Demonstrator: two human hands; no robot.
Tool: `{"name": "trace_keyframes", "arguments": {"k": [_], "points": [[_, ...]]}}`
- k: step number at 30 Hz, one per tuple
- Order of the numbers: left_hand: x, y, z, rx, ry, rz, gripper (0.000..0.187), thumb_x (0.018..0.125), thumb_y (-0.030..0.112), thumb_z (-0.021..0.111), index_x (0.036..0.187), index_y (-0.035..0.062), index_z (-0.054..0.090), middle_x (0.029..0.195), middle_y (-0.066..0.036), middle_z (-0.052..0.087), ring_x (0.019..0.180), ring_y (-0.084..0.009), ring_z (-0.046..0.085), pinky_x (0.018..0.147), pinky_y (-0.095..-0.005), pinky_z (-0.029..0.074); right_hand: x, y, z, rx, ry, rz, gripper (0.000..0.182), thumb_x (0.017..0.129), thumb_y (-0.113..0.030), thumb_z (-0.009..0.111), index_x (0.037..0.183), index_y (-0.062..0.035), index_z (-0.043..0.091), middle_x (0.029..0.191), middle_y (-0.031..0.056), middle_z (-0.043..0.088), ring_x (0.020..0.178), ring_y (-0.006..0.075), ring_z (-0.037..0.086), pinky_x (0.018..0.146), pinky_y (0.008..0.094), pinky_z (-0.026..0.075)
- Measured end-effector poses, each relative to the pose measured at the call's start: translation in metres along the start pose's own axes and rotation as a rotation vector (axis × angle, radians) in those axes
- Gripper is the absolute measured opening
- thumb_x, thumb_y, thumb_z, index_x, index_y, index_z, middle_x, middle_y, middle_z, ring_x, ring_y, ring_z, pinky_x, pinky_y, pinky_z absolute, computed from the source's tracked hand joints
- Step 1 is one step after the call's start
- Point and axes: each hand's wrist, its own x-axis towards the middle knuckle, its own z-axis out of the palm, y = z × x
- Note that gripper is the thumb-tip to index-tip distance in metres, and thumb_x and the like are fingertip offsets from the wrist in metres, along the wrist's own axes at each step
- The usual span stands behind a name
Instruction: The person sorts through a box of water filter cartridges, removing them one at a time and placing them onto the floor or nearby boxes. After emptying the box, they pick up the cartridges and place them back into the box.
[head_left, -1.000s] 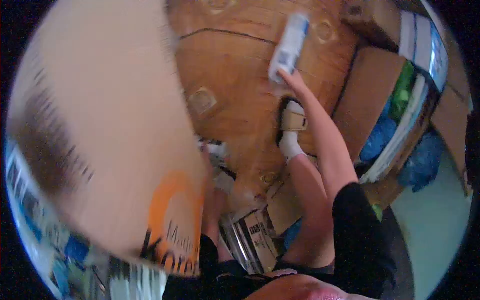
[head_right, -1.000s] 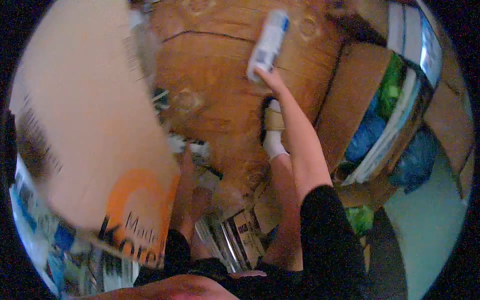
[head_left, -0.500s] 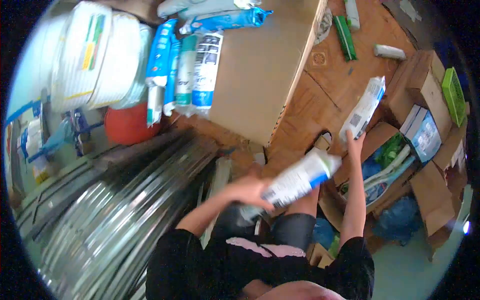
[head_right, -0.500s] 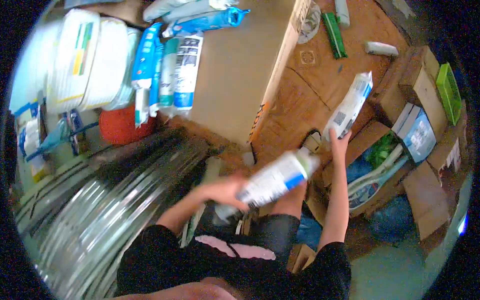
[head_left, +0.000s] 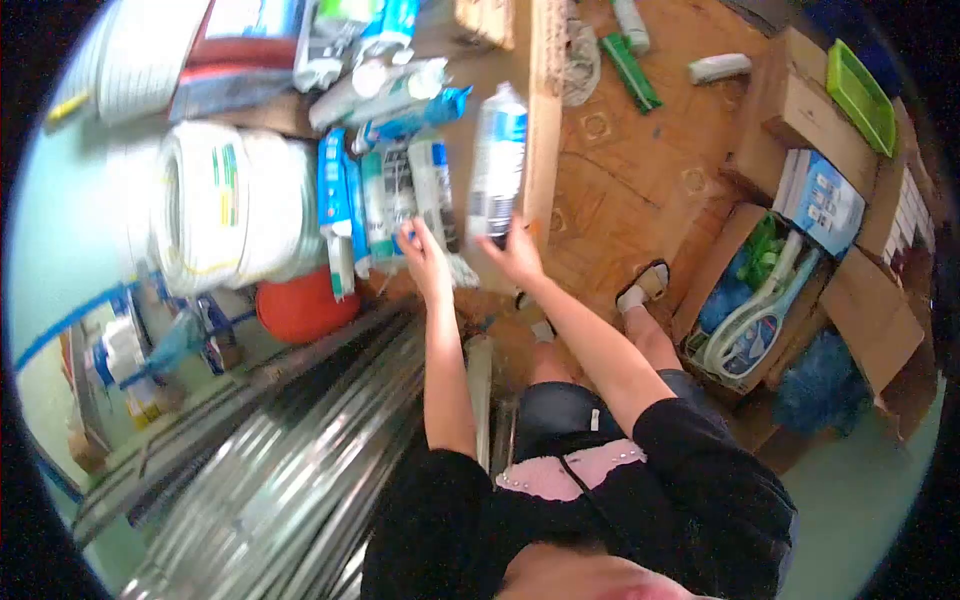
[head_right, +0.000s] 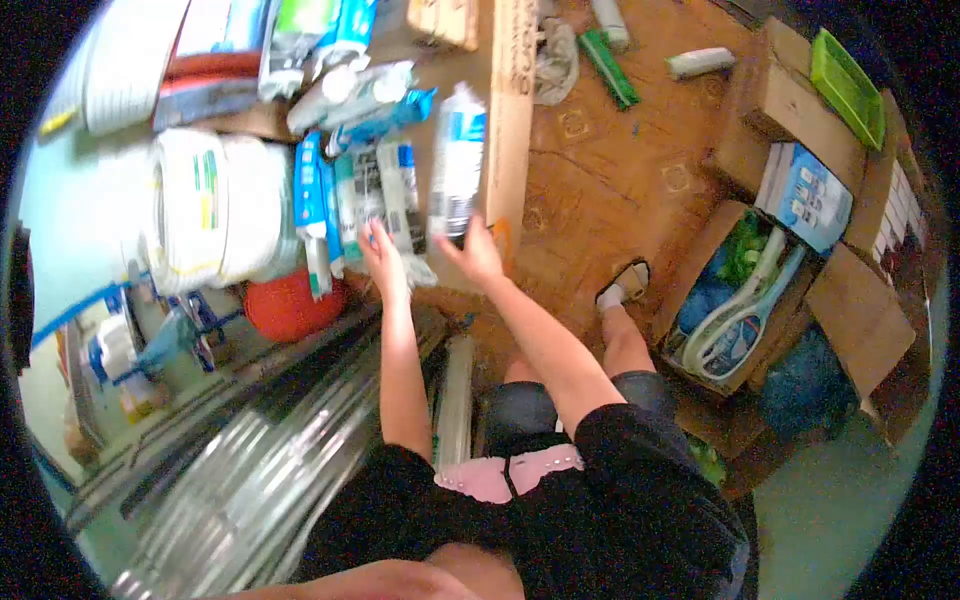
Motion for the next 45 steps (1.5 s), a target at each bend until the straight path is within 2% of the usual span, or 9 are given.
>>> {"name": "trace_keyframes", "arguments": {"k": [3, 9, 19, 24, 28, 30, 37, 39, 45], "points": [[-0.040, 0.010, 0.017, 0.037, -0.099, 0.047, 0.042, 0.094, 0.039, 0.046, 0.110, 0.0003, 0.050, 0.102, -0.011, 0.054, 0.096, -0.0197, 0.052, 0.083, -0.0327, 0.040, 0.015, -0.001, -0.013, -0.273, -0.002, -0.283, 0.063, 0.080, -0.049, 0.059, 0.118, 0.0006, 0.049, 0.097, 0.0246, 0.060, 0.094, 0.0390, 0.057, 0.083, 0.0449, 0.045], [-0.061, 0.069, 0.106, -0.135, -0.015, -0.184, 0.051, 0.096, 0.043, 0.030, 0.113, -0.0012, 0.050, 0.105, -0.012, 0.051, 0.100, -0.0221, 0.049, 0.089, -0.0323, 0.037, 0.030, -0.072, -0.150, 0.666, -0.809, 0.383, 0.072, 0.085, -0.062, 0.044, 0.131, -0.0069, 0.045, 0.114, 0.0074, 0.057, 0.102, 0.0171, 0.053, 0.087, 0.0323, 0.044], [-0.089, 0.143, 0.326, 0.317, -0.387, -0.175, 0.051, 0.095, 0.046, 0.026, 0.119, 0.0089, 0.051, 0.113, -0.017, 0.056, 0.109, -0.0377, 0.047, 0.093, -0.0507, 0.032, 0.117, 0.025, -0.335, 0.308, 0.130, 0.706, 0.037, 0.084, -0.038, 0.053, 0.088, -0.0019, 0.063, 0.076, 0.0040, 0.059, 0.067, 0.0120, 0.054, 0.058, 0.0304, 0.044], [-0.016, 0.163, 0.455, 0.642, -0.697, 0.320, 0.042, 0.091, 0.049, 0.038, 0.115, 0.0177, 0.054, 0.113, -0.015, 0.057, 0.109, -0.0371, 0.047, 0.093, -0.0575, 0.029, 0.197, 0.110, -0.469, 0.059, 0.383, 0.672, 0.040, 0.077, -0.032, 0.060, 0.094, 0.0042, 0.064, 0.085, 0.0094, 0.064, 0.077, 0.0166, 0.057, 0.071, 0.0326, 0.044], [0.040, 0.093, 0.560, 0.736, -0.742, 0.486, 0.043, 0.086, 0.051, 0.047, 0.106, 0.0140, 0.056, 0.107, -0.016, 0.060, 0.113, -0.0396, 0.047, 0.091, -0.0633, 0.031, 0.276, 0.211, -0.519, -0.192, 0.460, 0.665, 0.027, 0.074, -0.019, 0.062, 0.091, 0.0013, 0.063, 0.086, 0.0130, 0.064, 0.085, 0.0223, 0.060, 0.074, 0.0344, 0.047], [0.082, 0.073, 0.604, 0.883, -0.951, 0.080, 0.052, 0.086, 0.053, 0.045, 0.113, 0.0091, 0.053, 0.114, -0.019, 0.058, 0.113, -0.0406, 0.047, 0.091, -0.0560, 0.037, 0.321, 0.242, -0.527, -0.350, 0.341, 0.579, 0.030, 0.077, -0.022, 0.058, 0.096, -0.0004, 0.064, 0.091, 0.0171, 0.066, 0.089, 0.0259, 0.063, 0.077, 0.0346, 0.047], [0.151, -0.064, 0.728, 1.006, -0.738, -0.073, 0.066, 0.082, 0.061, 0.050, 0.096, -0.0035, 0.053, 0.087, -0.024, 0.063, 0.081, -0.0344, 0.063, 0.074, -0.0462, 0.048, 0.488, 0.421, -0.548, -0.387, 0.434, 0.691, 0.051, 0.080, -0.048, 0.058, 0.090, 0.0014, 0.065, 0.082, 0.0114, 0.065, 0.081, 0.0199, 0.060, 0.077, 0.0324, 0.045], [0.161, -0.091, 0.751, 1.080, -0.716, 0.111, 0.069, 0.079, 0.062, 0.052, 0.102, -0.0031, 0.049, 0.088, -0.021, 0.062, 0.079, -0.0358, 0.063, 0.074, -0.0464, 0.048, 0.515, 0.424, -0.526, -0.397, 0.737, 0.692, 0.068, 0.074, -0.057, 0.061, 0.107, 0.0028, 0.058, 0.103, 0.0217, 0.062, 0.097, 0.0333, 0.058, 0.087, 0.0387, 0.043], [0.164, -0.203, 0.786, 0.520, -0.693, -0.027, 0.074, 0.075, 0.043, 0.068, 0.118, -0.0078, 0.037, 0.100, -0.024, 0.060, 0.083, -0.0365, 0.062, 0.076, -0.0429, 0.048, 0.562, 0.493, -0.498, -0.306, 1.089, 0.783, 0.091, 0.064, -0.050, 0.078, 0.119, 0.0133, 0.042, 0.120, 0.0187, 0.053, 0.102, 0.0266, 0.057, 0.090, 0.0351, 0.044]]}}
